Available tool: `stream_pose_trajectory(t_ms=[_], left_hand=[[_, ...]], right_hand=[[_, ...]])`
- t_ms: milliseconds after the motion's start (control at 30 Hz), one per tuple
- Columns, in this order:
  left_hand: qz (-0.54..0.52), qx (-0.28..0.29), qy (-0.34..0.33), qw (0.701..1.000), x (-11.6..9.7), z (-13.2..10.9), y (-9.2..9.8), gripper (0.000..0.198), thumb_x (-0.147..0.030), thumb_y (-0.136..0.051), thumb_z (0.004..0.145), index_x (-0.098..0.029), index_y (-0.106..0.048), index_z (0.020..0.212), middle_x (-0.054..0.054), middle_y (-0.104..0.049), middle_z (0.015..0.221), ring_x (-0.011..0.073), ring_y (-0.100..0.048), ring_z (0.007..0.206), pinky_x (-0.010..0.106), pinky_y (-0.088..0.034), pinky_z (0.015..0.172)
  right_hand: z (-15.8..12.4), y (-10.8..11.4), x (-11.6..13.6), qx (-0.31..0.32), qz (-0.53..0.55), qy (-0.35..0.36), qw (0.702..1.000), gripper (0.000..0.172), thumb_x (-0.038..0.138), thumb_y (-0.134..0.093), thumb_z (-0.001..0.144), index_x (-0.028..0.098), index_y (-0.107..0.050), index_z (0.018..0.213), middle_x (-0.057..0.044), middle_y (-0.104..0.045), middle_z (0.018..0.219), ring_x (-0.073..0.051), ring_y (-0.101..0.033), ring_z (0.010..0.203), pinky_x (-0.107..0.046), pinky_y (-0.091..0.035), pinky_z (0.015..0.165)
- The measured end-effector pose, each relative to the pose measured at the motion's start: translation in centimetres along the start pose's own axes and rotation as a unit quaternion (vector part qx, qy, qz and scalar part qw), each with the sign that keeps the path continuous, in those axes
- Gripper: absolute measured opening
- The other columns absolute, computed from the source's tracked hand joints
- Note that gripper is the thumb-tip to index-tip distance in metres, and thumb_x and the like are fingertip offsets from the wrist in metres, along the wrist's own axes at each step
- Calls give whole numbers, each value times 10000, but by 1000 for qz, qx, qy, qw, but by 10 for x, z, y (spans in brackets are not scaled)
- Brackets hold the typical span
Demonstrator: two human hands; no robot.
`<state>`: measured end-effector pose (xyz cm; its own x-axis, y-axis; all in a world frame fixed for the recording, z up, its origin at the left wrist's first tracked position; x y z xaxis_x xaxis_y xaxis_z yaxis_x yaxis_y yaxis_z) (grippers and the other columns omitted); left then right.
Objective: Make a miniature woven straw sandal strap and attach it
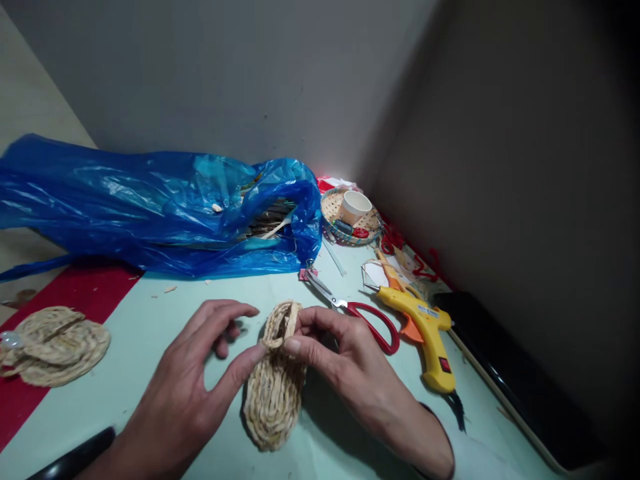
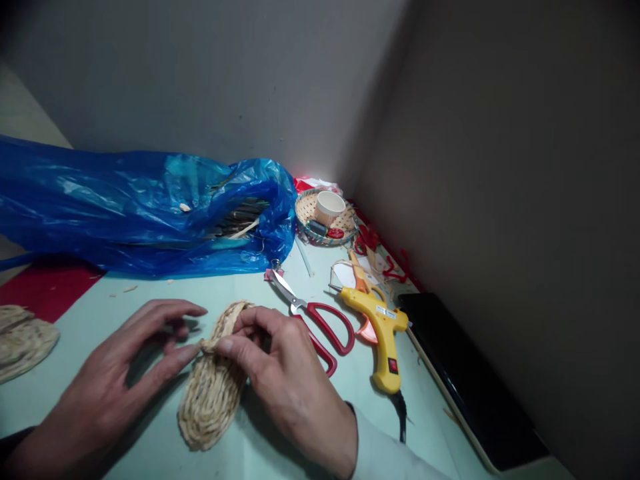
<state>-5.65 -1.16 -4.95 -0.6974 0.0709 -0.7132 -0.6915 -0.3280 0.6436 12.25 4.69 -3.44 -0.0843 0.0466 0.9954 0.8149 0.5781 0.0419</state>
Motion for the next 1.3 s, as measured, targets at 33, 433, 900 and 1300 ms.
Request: stream_pose_trajectory(t_ms=[33,433,900,1300], left_hand=[[-22,28,5,999,2,0,-3,248,-484,-613,886,-342,-662,1083,19,-646,1184,207,-669,942,321,-582,807],[-189,139,76,969,4,-1,-18,166,-364,-635,872,-285,-771,817,68,-682,1313,301,-621,1262,442,-518,1059],[-131,35,48,990,-11,-4,-23,206,-461,-714,776,-263,-762,807,107,-753,1171,342,-692,1138,448,-616,911],[-65,86,-5,994,0,-5,-21,118,-377,-663,820,-275,-721,804,72,-687,1317,292,-683,1173,382,-585,960]], right_hand=[[0,0,-1,-2,-5,5,1000,166,324,-662,905,164,-667,860,-2,-626,812,-143,-540,761,-273,-417,704],[-7,-6,-10,-58,-190,84,976,179,319,-687,930,188,-670,809,11,-653,802,-159,-567,801,-314,-383,783],[-11,-7,-15,-43,-164,4,986,125,313,-681,899,202,-717,945,-38,-682,925,-216,-582,936,-330,-401,792],[-8,-8,-9,-40,-151,8,988,153,303,-663,870,184,-655,774,1,-622,724,-167,-535,749,-305,-358,694]])
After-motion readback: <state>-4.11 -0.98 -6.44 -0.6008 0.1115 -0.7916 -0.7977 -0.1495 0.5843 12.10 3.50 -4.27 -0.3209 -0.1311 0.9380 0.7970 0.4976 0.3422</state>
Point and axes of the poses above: each hand's wrist, its own z-axis towards the middle knuckle, its own y-axis out of the back of the hand, x = y × z, the point moved 4 cm from there along z, towards the middle knuckle
